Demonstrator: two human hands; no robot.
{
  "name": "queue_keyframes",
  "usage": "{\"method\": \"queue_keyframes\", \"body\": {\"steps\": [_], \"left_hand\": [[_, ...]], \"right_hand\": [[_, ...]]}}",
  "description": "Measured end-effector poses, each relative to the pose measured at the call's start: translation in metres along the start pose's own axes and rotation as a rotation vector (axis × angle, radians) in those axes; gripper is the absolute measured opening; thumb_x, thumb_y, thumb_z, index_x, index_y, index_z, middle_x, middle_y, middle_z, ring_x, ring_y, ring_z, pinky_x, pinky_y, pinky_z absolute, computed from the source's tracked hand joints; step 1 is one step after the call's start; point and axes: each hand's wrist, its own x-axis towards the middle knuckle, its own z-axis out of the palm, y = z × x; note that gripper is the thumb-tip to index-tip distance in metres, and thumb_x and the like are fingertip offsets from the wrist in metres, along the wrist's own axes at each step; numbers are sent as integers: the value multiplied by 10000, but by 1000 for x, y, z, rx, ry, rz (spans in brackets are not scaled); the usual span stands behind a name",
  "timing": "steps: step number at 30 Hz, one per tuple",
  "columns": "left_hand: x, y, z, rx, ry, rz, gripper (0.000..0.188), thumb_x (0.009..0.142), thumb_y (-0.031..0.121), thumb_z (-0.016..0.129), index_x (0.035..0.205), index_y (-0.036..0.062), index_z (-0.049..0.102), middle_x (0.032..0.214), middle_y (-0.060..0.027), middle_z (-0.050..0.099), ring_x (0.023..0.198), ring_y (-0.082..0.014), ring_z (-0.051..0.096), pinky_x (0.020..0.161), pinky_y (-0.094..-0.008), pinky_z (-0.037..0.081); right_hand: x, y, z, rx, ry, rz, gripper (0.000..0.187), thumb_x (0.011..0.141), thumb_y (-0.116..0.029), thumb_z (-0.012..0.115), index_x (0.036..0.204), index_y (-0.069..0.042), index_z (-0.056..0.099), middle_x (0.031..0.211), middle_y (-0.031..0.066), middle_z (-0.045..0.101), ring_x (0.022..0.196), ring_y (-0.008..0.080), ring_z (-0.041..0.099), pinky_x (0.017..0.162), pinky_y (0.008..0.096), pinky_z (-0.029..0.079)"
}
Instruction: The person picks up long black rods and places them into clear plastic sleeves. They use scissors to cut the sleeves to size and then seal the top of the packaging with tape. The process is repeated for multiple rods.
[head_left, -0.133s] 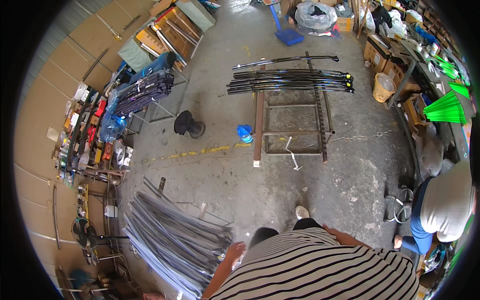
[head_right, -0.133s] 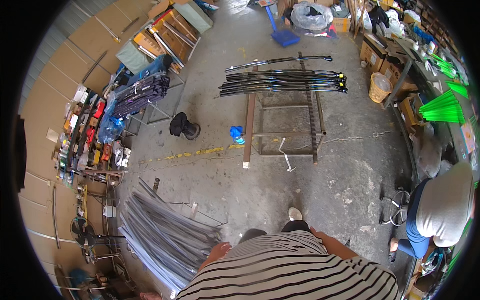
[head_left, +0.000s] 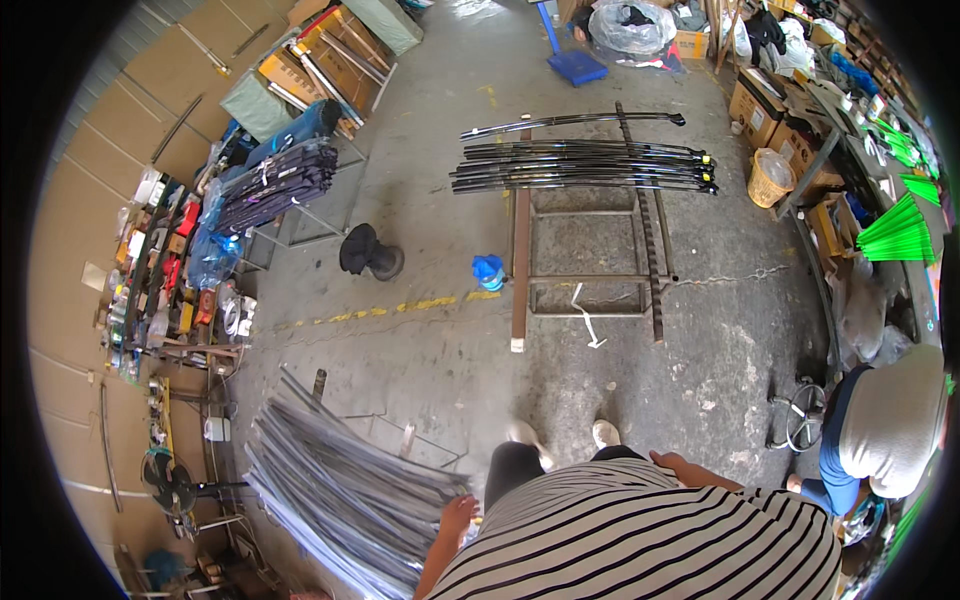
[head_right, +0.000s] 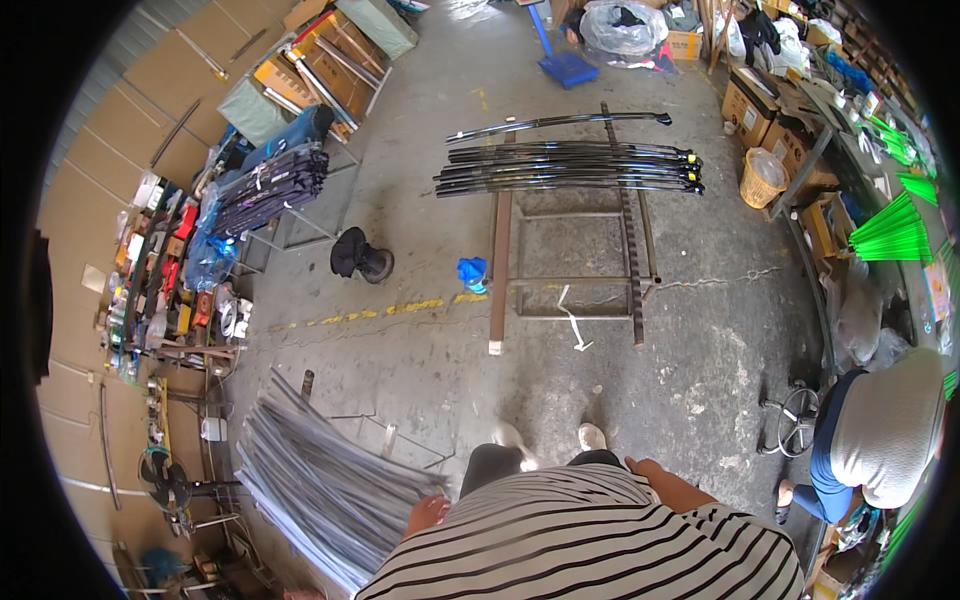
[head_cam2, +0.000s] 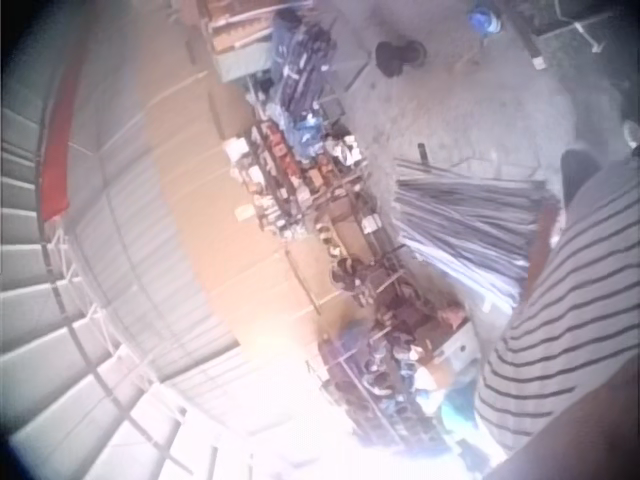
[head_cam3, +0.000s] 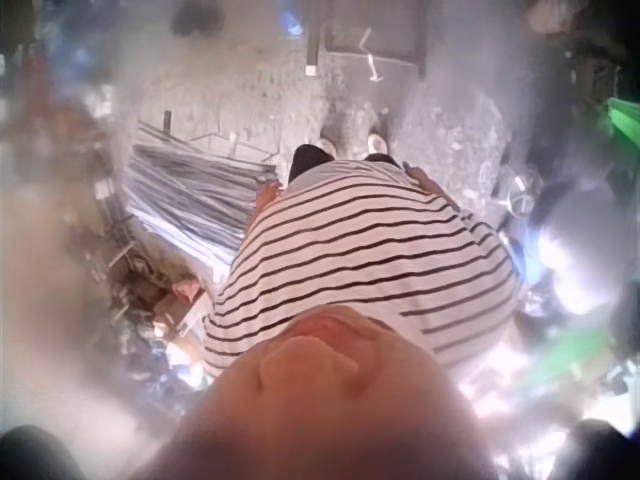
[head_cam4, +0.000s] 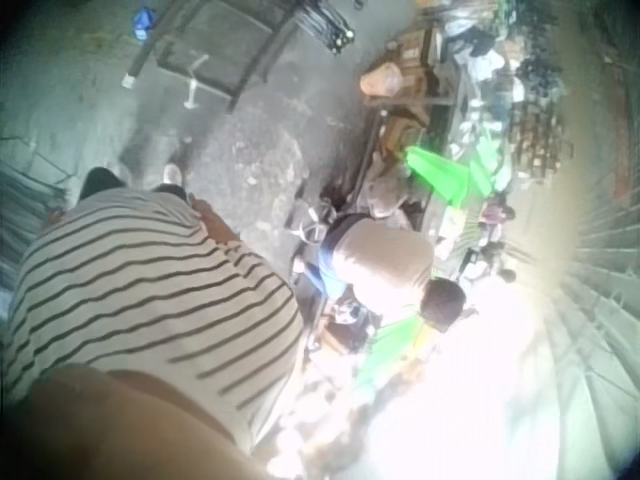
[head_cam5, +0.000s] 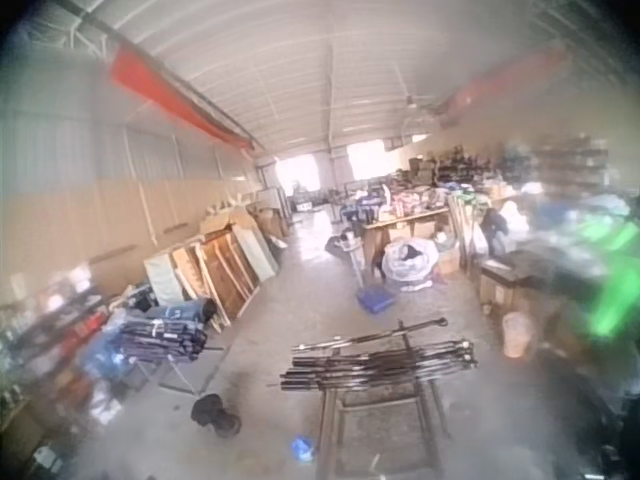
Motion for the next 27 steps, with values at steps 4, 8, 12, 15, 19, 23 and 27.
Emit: {"method": "queue_keyframes", "body": {"steps": [4, 8, 12, 15, 19, 23, 27], "left_hand": [[87, 5, -38, 508, 18, 159, 373, 830, 300, 543, 1074, 17, 543, 906, -104, 608, 768, -163, 576, 661, -279, 453], [194, -22, -85, 529, 27, 361, 461, 833, 391, 507, 1111, 25, 532, 1031, -166, 591, 908, -290, 577, 774, -356, 439], [242, 140, -124, 551, -212, 212, 482, 842, 403, 465, 1128, 19, 517, 1060, -192, 570, 981, -318, 549, 817, -341, 427], [254, 195, -168, 659, -206, 225, 443, 841, 385, 457, 1100, 34, 535, 1020, -199, 580, 985, -333, 534, 812, -366, 428], [328, 220, -222, 854, -364, 450, 405, 801, 383, 501, 1010, 48, 594, 991, -179, 596, 980, -329, 534, 822, -390, 424], [367, 307, -224, 852, -281, 287, 392, 804, 371, 505, 985, 39, 606, 956, -167, 611, 936, -308, 563, 807, -357, 432], [400, 362, -231, 685, -243, 338, 388, 805, 352, 520, 977, 14, 605, 934, -157, 623, 884, -282, 591, 780, -346, 447]], "right_hand": [[-5, -43, -31, -49, 28, 76, 661, 839, -583, 320, 795, -10, 647, 853, 220, 611, 865, 363, 566, 777, 423, 413], [46, -63, -23, -185, 81, 76, 681, 842, -583, 294, 799, 0, 643, 871, 215, 611, 853, 390, 561, 774, 429, 410], [23, -203, -9, 128, 140, 283, 499, 866, -481, 339, 934, -79, 627, 848, 204, 608, 863, 372, 572, 743, 440, 438], [17, -249, 2, -156, 233, 179, 487, 841, -466, 372, 914, -58, 627, 855, 205, 609, 868, 337, 583, 730, 436, 452], [-49, -391, -66, -6, 441, 326, 448, 803, -432, 444, 769, -37, 652, 825, 192, 613, 816, 348, 586, 722, 440, 460], [-50, -420, -65, 57, 452, 339, 431, 797, -424, 469, 763, -39, 658, 802, 176, 622, 788, 351, 589, 723, 429, 467], [-16, -419, -26, 110, 317, 348, 420, 789, -427, 468, 757, -58, 668, 804, 173, 623, 793, 358, 587, 730, 426, 468]]}}
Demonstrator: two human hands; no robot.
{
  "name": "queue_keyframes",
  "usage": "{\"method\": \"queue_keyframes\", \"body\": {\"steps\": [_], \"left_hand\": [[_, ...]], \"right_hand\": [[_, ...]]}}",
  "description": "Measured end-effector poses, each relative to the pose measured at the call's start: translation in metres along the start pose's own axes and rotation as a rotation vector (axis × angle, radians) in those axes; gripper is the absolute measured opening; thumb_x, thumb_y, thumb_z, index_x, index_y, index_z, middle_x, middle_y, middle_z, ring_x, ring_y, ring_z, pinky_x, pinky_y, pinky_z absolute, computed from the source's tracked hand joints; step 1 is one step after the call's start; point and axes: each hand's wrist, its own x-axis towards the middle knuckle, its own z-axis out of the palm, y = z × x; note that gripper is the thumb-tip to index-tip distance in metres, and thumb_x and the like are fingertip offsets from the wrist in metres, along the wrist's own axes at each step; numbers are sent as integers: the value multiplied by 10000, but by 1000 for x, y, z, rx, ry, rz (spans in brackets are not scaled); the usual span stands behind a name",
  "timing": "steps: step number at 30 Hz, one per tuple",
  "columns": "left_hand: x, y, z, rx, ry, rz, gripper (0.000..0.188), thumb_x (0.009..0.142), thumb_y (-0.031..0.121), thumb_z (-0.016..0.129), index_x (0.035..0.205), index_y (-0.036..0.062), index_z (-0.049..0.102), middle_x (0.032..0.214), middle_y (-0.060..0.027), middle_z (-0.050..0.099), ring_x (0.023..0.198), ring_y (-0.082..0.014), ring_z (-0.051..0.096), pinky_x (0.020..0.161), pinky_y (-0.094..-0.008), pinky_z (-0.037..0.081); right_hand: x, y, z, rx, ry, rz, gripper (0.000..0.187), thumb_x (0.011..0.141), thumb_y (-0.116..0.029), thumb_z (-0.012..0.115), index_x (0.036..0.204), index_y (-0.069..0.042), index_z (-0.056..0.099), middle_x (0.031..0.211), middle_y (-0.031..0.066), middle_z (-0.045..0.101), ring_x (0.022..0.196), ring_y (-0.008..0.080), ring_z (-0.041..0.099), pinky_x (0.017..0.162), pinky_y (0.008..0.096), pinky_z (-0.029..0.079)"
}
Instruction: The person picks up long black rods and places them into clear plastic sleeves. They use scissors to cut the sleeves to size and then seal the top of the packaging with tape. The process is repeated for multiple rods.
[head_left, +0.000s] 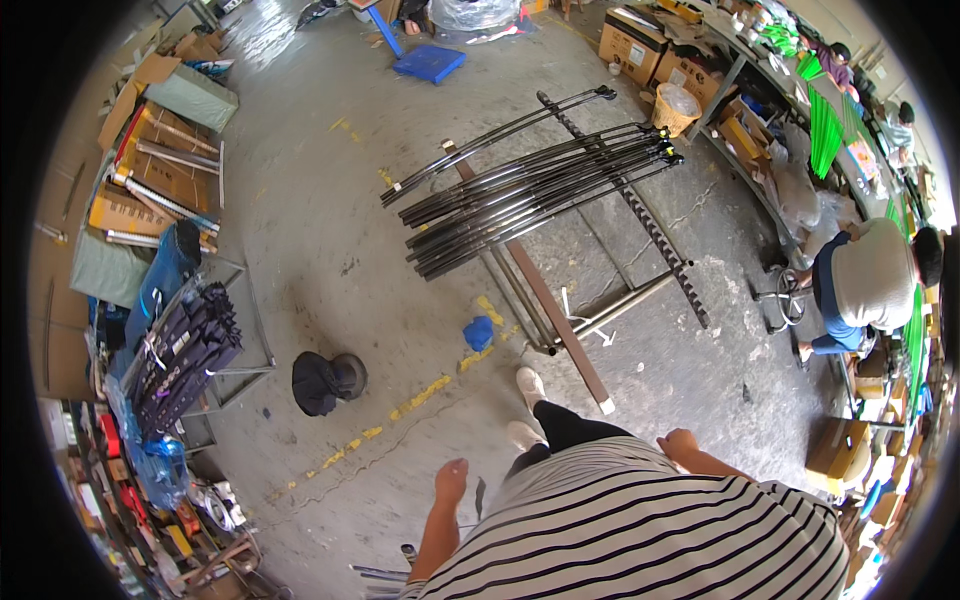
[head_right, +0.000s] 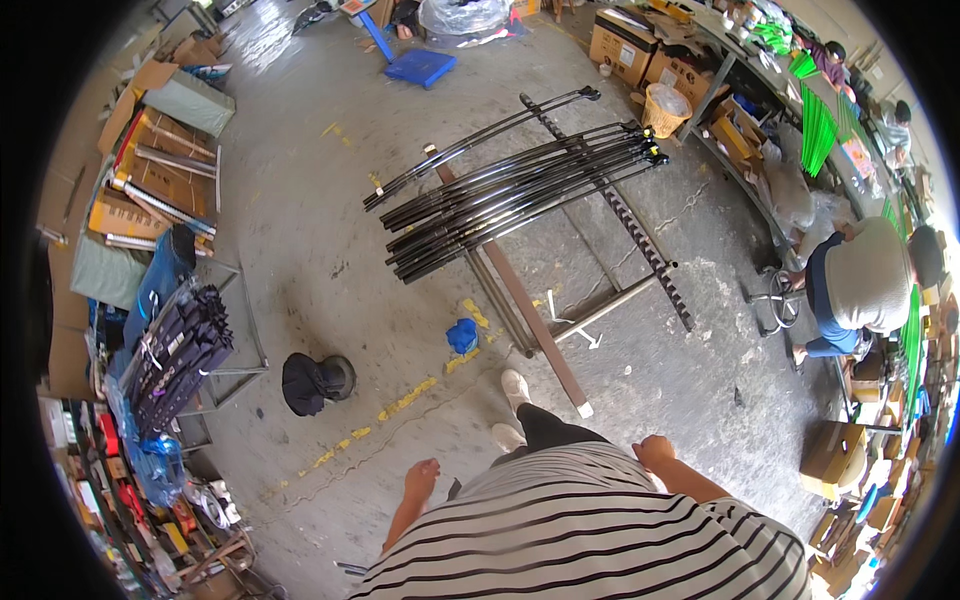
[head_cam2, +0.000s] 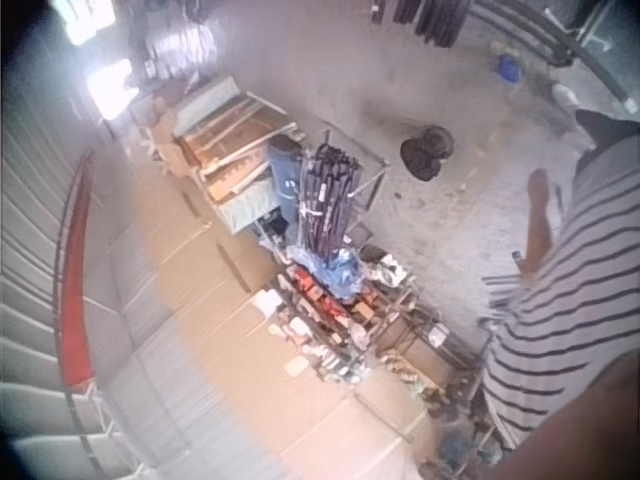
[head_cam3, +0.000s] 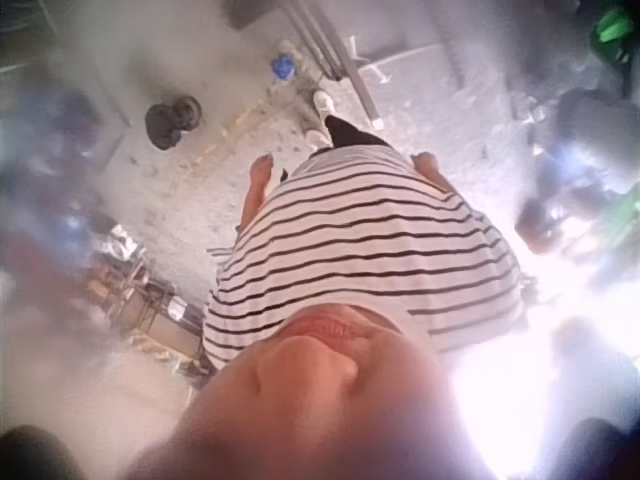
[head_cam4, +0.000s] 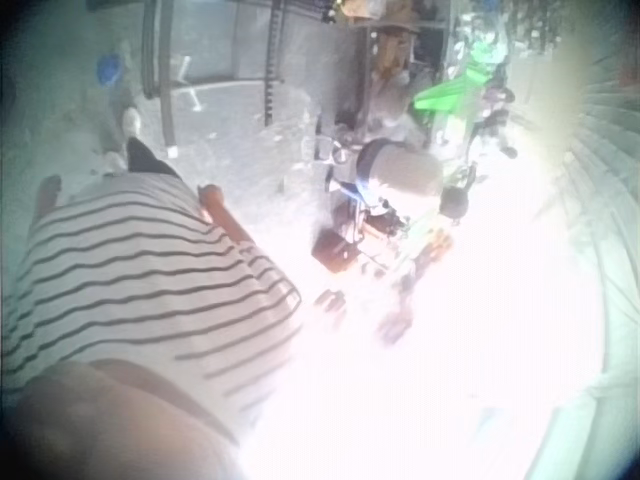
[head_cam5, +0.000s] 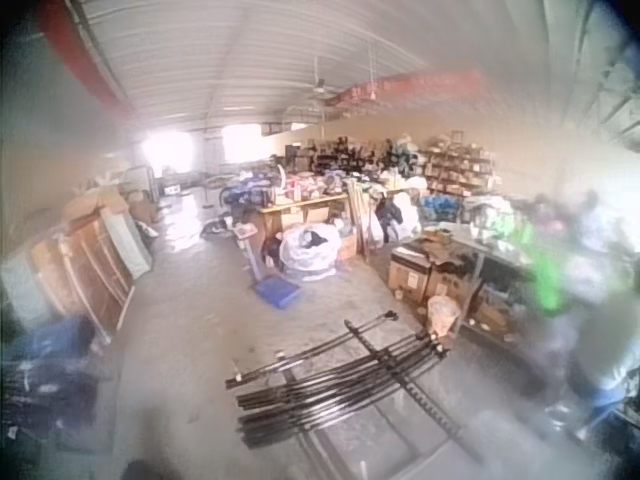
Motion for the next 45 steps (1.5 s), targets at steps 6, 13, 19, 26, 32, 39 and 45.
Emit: {"method": "queue_keyframes", "body": {"steps": [6, 13, 19, 26, 32, 39, 45], "left_hand": [[18, 115, -86, 396, 36, 168, 362, 784, 311, 571, 1008, 28, 595, 915, -166, 625, 855, -267, 607, 753, -333, 463], [98, 140, -162, 220, 36, 110, 336, 796, 257, 571, 1032, 18, 588, 828, -102, 638, 787, -166, 601, 701, -294, 453], [230, 206, -206, 313, -80, 385, 378, 830, 249, 575, 1076, -35, 532, 919, -103, 620, 783, -150, 594, 684, -251, 459], [432, 373, -185, 448, -296, 633, 533, 799, 287, 606, 1195, -24, 430, 1159, -194, 508, 1074, -271, 501, 888, -334, 401], [540, 455, -127, 829, -455, 797, 778, 724, 370, 664, 1292, -13, 295, 1274, -226, 379, 1194, -318, 359, 994, -371, 287], [601, 469, -106, 705, -853, 189, 829, 626, 394, 763, 1211, -40, 367, 1122, -161, 525, 1047, -249, 504, 901, -354, 381], [609, 463, -99, 592, -1000, -61, 484, 697, 291, 726, 1046, 6, 547, 974, -83, 597, 913, -183, 544, 823, -326, 409]], "right_hand": [[93, -23, 53, 124, -5, 53, 486, 761, -467, 496, 755, -7, 654, 844, 188, 618, 848, 336, 581, 748, 404, 461], [154, -137, -10, 350, 84, -125, 465, 746, -477, 512, 556, -66, 621, 520, 63, 589, 566, 209, 608, 605, 334, 482], [167, -257, -102, 774, 30, -113, 281, 777, -303, 559, 667, -49, 603, 515, 70, 578, 488, 186, 588, 494, 309, 480], [211, -412, -134, 1100, -151, 56, 315, 772, -327, 624, 752, -14, 605, 624, 41, 605, 535, 108, 573, 479, 232, 462], [262, -536, -103, 1594, 103, 296, 634, 700, -411, 672, 1118, 37, 509, 979, 156, 603, 907, 199, 582, 775, 296, 460], [297, -601, -142, 2177, 162, 378, 657, 708, -248, 723, 1196, 48, 397, 1072, 112, 563, 1010, 176, 517, 866, 303, 402], [314, -613, -149, 2472, 146, 425, 450, 687, -189, 742, 1033, -9, 517, 944, 68, 598, 858, 156, 570, 786, 298, 455]]}}
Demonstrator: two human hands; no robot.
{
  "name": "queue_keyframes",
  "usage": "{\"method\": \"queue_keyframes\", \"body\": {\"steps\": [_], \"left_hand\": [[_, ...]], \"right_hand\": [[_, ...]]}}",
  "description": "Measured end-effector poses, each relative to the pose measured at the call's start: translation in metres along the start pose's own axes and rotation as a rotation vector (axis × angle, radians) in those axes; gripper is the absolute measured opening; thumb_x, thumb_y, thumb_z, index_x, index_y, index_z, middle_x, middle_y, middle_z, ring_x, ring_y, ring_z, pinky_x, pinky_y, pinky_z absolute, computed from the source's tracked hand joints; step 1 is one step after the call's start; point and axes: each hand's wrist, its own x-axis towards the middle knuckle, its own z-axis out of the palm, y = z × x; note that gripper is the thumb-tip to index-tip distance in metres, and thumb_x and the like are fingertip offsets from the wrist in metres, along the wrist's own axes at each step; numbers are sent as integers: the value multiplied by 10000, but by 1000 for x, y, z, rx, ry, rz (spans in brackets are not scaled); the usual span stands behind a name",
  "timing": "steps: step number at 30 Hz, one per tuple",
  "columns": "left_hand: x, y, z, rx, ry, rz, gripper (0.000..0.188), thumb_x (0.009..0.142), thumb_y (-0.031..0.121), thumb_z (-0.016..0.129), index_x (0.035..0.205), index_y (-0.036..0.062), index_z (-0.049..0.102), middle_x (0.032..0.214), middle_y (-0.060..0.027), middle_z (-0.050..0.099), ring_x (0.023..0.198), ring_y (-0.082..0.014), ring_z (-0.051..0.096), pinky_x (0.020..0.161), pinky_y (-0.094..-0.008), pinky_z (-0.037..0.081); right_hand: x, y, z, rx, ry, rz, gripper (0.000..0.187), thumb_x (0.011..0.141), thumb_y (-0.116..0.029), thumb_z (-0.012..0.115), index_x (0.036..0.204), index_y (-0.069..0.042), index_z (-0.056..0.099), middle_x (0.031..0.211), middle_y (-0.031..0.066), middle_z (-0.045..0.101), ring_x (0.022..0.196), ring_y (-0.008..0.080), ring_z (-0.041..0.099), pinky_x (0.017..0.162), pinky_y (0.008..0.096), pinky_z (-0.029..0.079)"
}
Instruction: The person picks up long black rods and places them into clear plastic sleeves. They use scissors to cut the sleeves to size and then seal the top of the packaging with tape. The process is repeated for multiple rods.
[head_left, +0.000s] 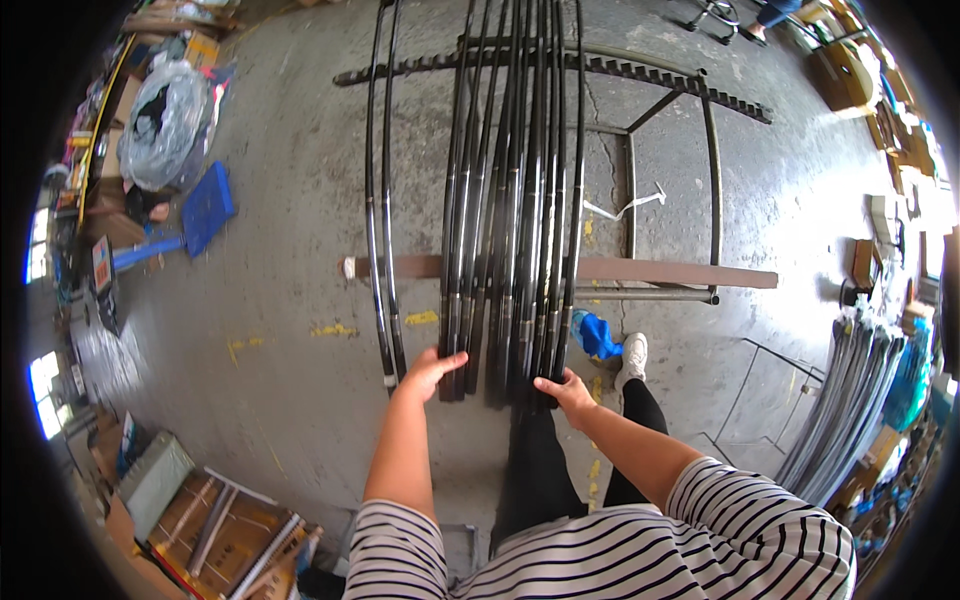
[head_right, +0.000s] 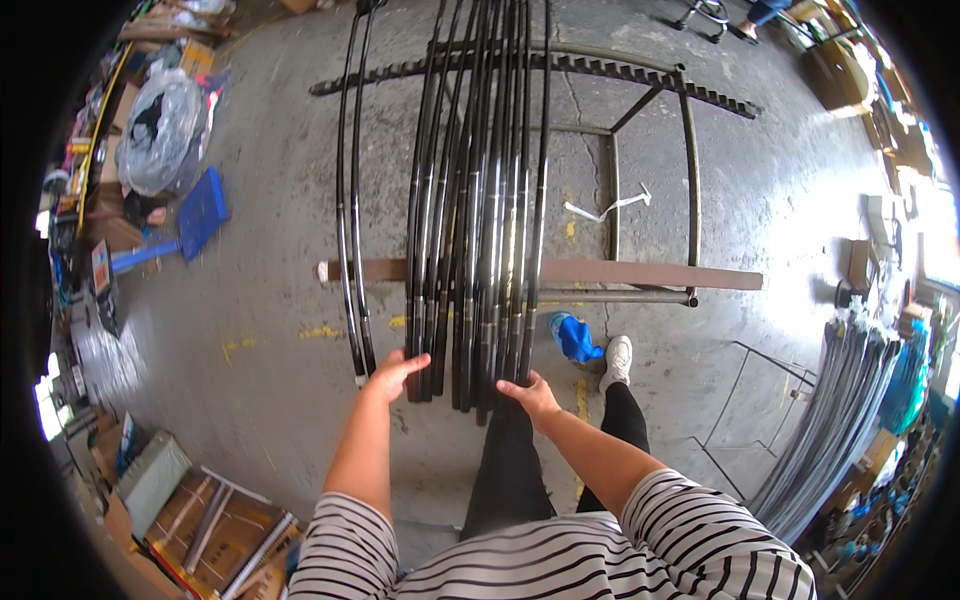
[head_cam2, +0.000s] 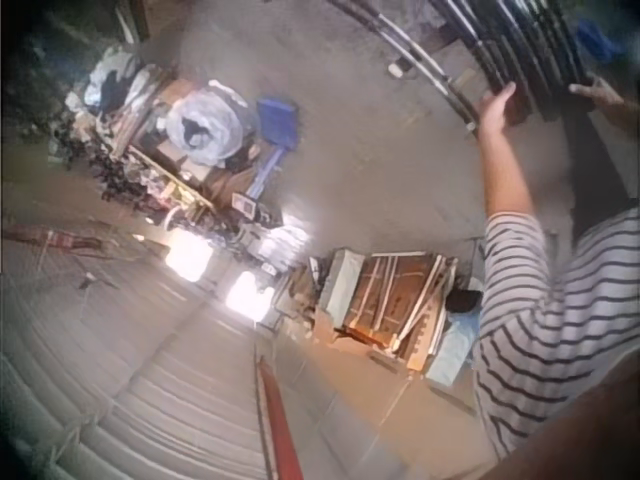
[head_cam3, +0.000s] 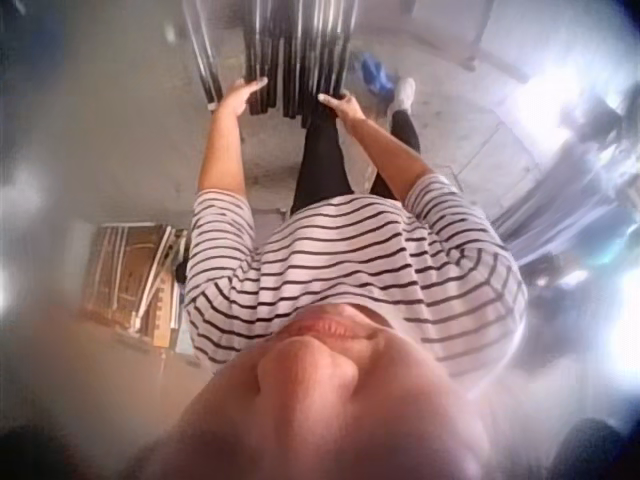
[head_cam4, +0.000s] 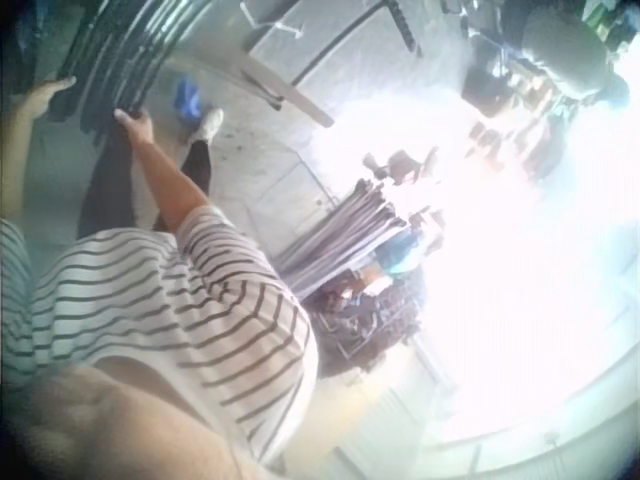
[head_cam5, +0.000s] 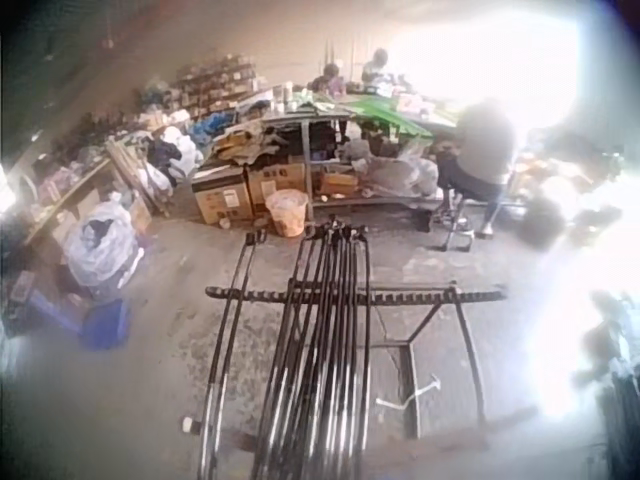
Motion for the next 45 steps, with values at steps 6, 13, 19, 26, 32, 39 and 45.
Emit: {"method": "queue_keyframes", "body": {"steps": [6, 13, 19, 26, 32, 39, 45], "left_hand": [[25, -32, 4, -198, -214, -6, 550, 611, 178, 774, 1084, 45, 524, 952, -69, 595, 870, -225, 573, 775, -367, 461], [4, -23, 55, -108, -279, 130, 482, 596, 48, 755, 1027, 15, 542, 936, -61, 593, 850, -178, 564, 750, -310, 460], [-32, -5, 88, -125, -254, 306, 628, 596, 105, 782, 1128, 22, 459, 1039, -62, 548, 951, -180, 527, 799, -313, 443], [-80, 27, 118, -143, -228, 369, 620, 621, 124, 775, 1135, 12, 449, 1028, -63, 555, 931, -171, 539, 815, -298, 436], [-116, 56, 140, -195, -184, 459, 580, 625, 98, 768, 1118, 22, 471, 1030, -55, 565, 927, -158, 550, 810, -290, 445], [-141, 83, 161, -179, -176, 576, 554, 664, 117, 743, 1127, 11, 458, 1026, -66, 571, 919, -170, 560, 808, -294, 448], [-167, 92, 196, -124, -135, 612, 517, 671, 89, 720, 1112, 5, 464, 983, -84, 585, 882, -186, 578, 769, -298, 471]], "right_hand": [[21, 6, 0, 307, -229, -5, 421, 680, -118, 734, 1048, -59, 538, 939, 39, 602, 856, 157, 570, 775, 322, 464], [13, -2, 22, 170, -340, -194, 669, 621, -74, 767, 1177, -68, 393, 1038, 51, 532, 947, 163, 514, 837, 335, 427], [-23, -25, 28, 196, -320, -370, 671, 622, -105, 753, 1185, -54, 393, 1052, 47, 520, 967, 146, 497, 848, 314, 420], [-78, -59, 27, 197, -274, -369, 644, 609, -112, 754, 1135, -9, 397, 1007, 76, 526, 929, 156, 511, 830, 320, 437], [-117, -94, 27, 156, -224, -385, 584, 638, -147, 749, 1100, 2, 424, 978, 83, 547, 881, 150, 532, 784, 296, 453], [-144, -120, 18, 105, -210, -446, 710, 662, -237, 749, 1165, 70, 351, 1016, 145, 541, 925, 180, 535, 820, 303, 445], [-155, -118, -8, -98, -146, -537, 818, 636, -423, 705, 1183, 87, 374, 1056, 214, 549, 979, 254, 549, 858, 319, 425]]}}
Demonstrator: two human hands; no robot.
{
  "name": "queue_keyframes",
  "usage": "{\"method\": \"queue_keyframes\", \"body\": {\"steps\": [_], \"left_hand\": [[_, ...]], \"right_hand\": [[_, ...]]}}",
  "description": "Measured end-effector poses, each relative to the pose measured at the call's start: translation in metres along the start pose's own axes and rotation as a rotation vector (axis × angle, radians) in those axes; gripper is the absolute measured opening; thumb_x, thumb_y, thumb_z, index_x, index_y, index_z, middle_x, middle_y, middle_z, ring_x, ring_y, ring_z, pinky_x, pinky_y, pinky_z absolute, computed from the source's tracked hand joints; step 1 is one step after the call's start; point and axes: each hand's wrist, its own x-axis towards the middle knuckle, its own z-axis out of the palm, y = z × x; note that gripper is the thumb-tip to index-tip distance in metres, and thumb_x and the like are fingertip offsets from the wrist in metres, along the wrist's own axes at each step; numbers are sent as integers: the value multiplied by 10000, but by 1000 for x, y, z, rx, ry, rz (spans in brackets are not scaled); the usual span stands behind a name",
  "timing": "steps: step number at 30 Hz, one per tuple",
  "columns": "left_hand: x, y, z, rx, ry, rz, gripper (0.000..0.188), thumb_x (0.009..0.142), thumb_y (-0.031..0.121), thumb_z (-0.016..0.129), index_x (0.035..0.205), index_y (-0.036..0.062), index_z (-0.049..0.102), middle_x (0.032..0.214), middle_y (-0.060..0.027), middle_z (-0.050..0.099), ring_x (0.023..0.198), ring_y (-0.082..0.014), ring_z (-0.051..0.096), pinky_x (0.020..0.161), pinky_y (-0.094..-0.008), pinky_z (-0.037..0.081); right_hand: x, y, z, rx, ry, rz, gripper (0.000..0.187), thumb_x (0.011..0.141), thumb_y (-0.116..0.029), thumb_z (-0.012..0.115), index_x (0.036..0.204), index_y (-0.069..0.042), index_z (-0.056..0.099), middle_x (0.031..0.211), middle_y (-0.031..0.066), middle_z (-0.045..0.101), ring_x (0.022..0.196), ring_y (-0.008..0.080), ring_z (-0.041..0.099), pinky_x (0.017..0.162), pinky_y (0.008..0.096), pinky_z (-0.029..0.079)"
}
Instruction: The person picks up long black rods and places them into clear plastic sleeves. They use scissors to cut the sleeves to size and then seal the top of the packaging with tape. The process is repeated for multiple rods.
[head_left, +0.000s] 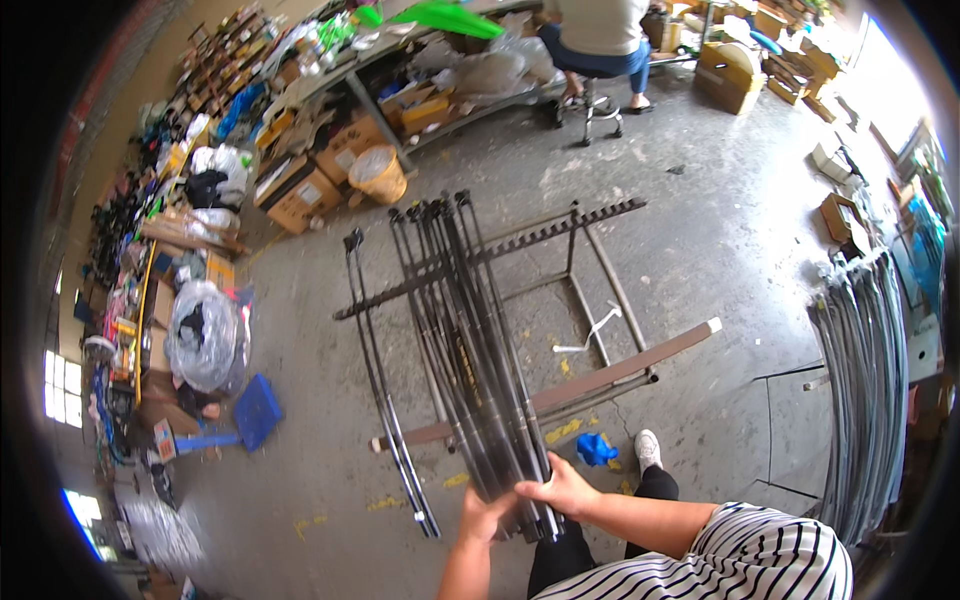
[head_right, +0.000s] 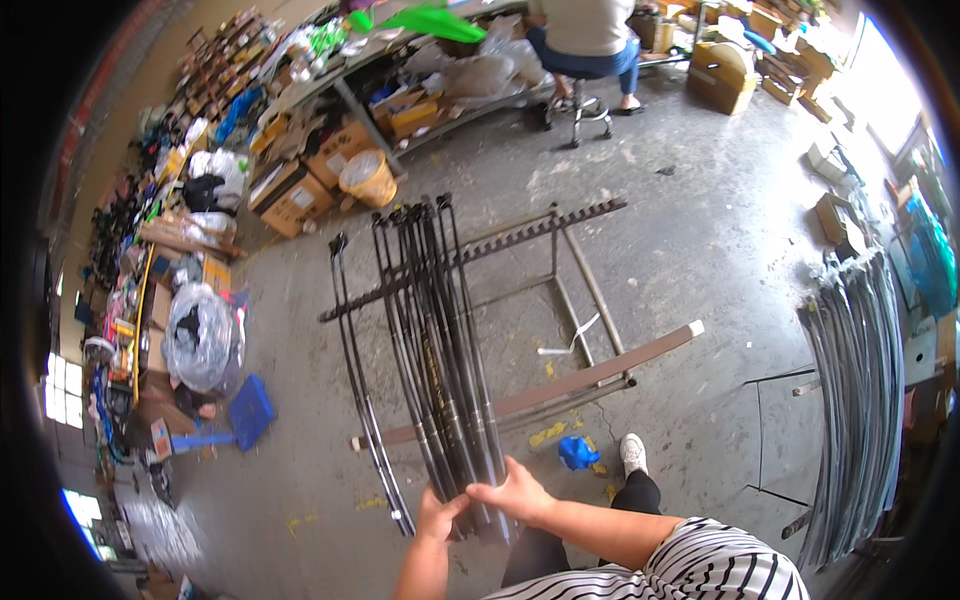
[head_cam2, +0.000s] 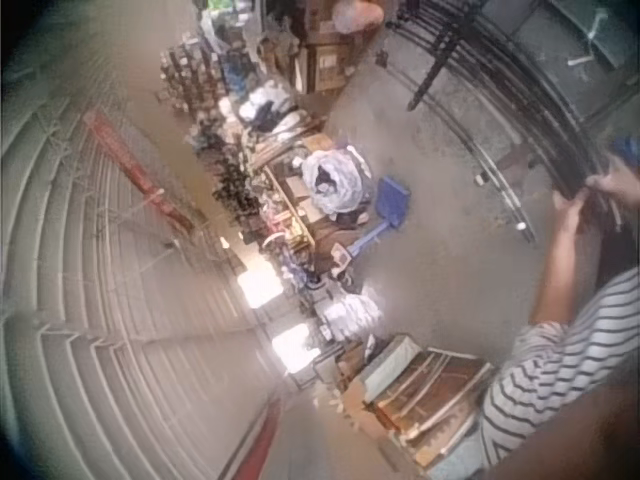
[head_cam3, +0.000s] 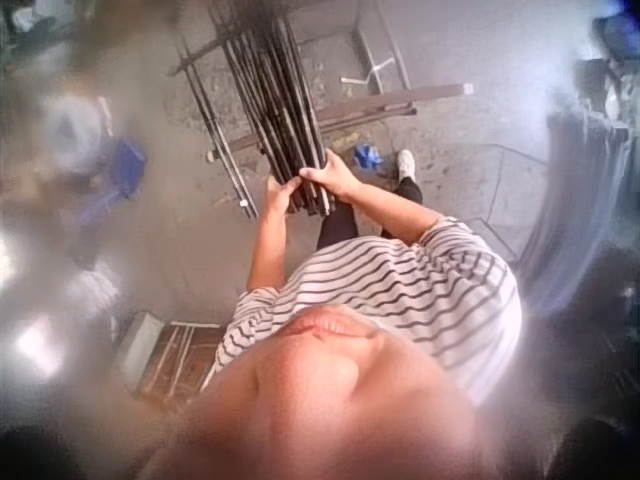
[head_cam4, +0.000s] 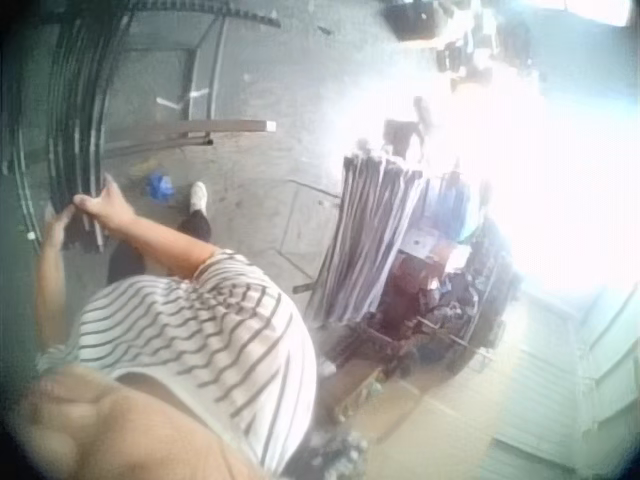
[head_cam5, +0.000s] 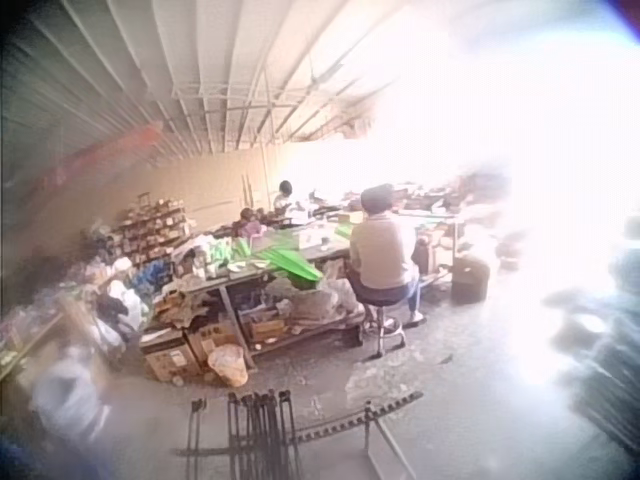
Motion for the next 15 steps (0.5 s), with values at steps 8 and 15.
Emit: {"method": "queue_keyframes", "body": {"steps": [8, 15], "left_hand": [[-21, 18, 55, 37, 18, 82, 607, 643, 86, 760, 1135, -1, 417, 1022, -97, 564, 899, -185, 569, 808, -308, 458], [-61, 67, 161, 227, -87, 188, 451, 686, 151, 734, 1039, -35, 523, 906, -83, 596, 790, -151, 567, 680, -237, 467]], "right_hand": [[-45, -48, -29, 7, -20, -139, 724, 666, -307, 739, 1174, 59, 375, 1047, 124, 524, 970, 159, 490, 865, 288, 402], [-117, -91, -76, 54, 19, -340, 683, 677, -261, 722, 1183, 47, 383, 1066, 162, 539, 985, 190, 519, 869, 304, 409]]}}
